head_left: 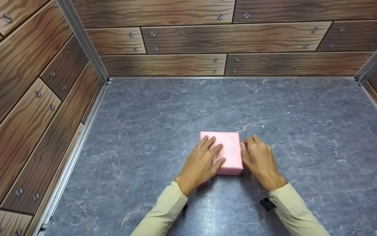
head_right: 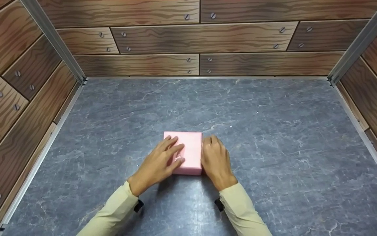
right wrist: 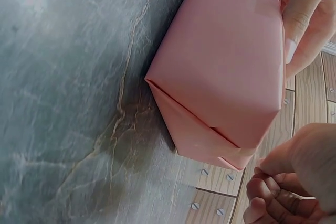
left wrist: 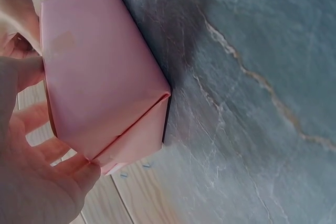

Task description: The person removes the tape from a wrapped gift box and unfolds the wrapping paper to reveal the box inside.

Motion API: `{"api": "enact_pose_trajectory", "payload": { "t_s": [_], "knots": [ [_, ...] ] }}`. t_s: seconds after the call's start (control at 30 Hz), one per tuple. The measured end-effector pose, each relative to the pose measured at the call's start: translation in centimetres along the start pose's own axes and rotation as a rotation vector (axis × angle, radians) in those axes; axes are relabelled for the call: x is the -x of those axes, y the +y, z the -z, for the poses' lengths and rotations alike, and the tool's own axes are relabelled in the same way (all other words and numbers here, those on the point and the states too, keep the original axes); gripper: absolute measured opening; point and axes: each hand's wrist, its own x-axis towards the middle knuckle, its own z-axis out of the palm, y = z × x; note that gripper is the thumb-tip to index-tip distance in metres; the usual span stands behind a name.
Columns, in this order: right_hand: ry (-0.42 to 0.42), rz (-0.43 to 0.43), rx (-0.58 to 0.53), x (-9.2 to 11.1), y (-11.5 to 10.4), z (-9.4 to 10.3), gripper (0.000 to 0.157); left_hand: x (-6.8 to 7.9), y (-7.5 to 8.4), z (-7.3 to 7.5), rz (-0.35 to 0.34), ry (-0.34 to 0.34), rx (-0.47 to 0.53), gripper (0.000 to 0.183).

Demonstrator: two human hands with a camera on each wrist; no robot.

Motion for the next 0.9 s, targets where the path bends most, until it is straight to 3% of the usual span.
{"api": "enact_pose_trajectory", "payload": {
  "t_s": [0.53, 0.9],
  "knots": [
    [0.008, 0.003, 0.005, 0.28, 0.51, 0.41, 0.007, 0.07, 0.06, -0.08, -0.016, 0.025, 0.021, 0.043],
    [0.000, -0.019, -0.016, 0.20, 0.60, 0.53, 0.007, 0.07, 0.05, 0.09, -0.001, 0.002, 0.016, 0.045]
  ]
}}
